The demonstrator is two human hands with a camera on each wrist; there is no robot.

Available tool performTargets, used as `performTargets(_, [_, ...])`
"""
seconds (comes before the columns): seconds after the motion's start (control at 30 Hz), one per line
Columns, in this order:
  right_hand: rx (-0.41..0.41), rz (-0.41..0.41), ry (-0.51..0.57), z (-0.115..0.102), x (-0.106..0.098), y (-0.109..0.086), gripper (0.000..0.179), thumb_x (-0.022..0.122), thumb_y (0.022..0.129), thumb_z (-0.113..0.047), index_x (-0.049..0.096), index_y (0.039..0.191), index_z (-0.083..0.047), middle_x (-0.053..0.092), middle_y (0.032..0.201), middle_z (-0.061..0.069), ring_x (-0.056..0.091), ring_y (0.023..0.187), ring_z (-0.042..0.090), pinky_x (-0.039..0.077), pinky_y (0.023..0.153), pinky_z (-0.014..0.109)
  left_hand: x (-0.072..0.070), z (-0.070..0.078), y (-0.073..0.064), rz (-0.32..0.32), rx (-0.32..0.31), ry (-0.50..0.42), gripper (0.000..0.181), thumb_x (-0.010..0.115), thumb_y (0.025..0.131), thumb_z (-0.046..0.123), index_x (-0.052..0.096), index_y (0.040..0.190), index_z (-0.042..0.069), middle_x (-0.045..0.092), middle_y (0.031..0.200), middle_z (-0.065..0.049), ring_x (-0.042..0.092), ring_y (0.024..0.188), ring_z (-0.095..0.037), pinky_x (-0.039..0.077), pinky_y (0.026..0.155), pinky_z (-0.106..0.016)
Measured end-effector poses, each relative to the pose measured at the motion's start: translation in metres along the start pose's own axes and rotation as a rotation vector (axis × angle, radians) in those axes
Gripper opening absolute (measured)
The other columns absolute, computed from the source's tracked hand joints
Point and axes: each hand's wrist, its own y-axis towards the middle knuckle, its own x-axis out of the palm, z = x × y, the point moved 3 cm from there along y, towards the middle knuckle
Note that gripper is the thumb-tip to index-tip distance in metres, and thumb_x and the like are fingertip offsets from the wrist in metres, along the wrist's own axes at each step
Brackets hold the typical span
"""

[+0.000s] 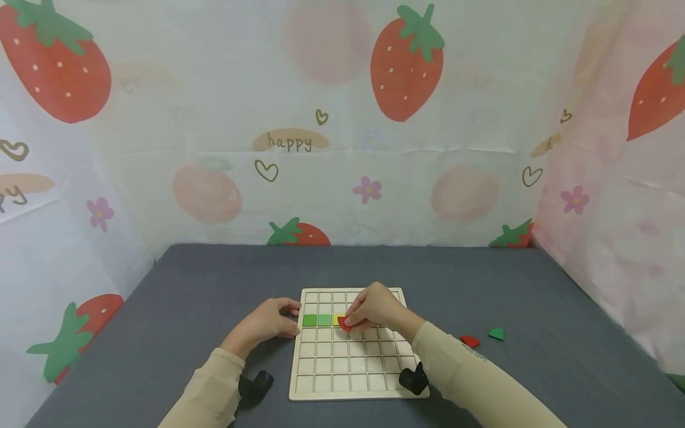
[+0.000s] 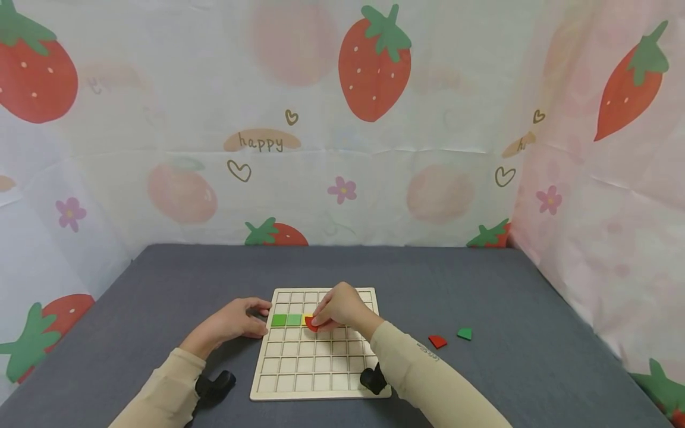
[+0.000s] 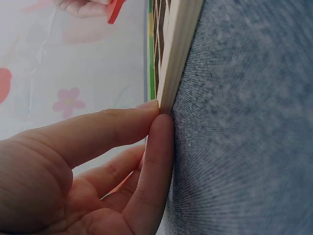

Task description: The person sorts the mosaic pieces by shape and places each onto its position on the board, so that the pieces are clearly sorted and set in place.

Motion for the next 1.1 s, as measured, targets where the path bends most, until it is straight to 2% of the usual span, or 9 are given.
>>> performTargets(0.47, [-0.014, -0.076, 0.062, -0.014, 0.029, 0.010, 0.007, 0.081, 0.076, 0.003, 0.077, 0.081, 0.004, 0.075, 0.077, 0.014, 0.072, 0.060, 0.018, 0.063, 0.062, 0.032, 0.000, 0.002, -0.001, 0.006, -0.004, -0.002, 0.059, 0.070, 0.081, -0.009, 0.050, 0.136, -0.011, 0.054, 0.118, -0.022, 0.065, 0.083, -0.016, 0.061, 0.077, -0.036])
performTargets(0.7, [0.013, -0.074, 0.076, -0.017, 0.041, 0.015, 0.006, 0.082, 0.075, 0.004, 0.076, 0.078, 0.003, 0.074, 0.072, 0.013, 0.066, 0.051, 0.011, 0.062, 0.059, 0.030, 0.000, 0.001, 0.001, 0.007, -0.005, 0.007, 0.059, 0.071, 0.081, -0.008, 0.051, 0.136, -0.011, 0.055, 0.119, -0.021, 0.066, 0.084, -0.016, 0.061, 0.076, -0.035])
performTargets(1.1, [0.025, -0.063, 0.096, -0.020, 0.052, 0.018, 0.006, 0.081, 0.075, 0.006, 0.076, 0.077, 0.004, 0.074, 0.071, 0.014, 0.064, 0.049, 0.010, 0.061, 0.056, 0.028, 0.000, 0.001, 0.000, 0.001, -0.012, -0.008, 0.058, 0.070, 0.080, -0.009, 0.052, 0.135, -0.011, 0.056, 0.119, -0.021, 0.065, 0.083, -0.015, 0.062, 0.077, -0.035])
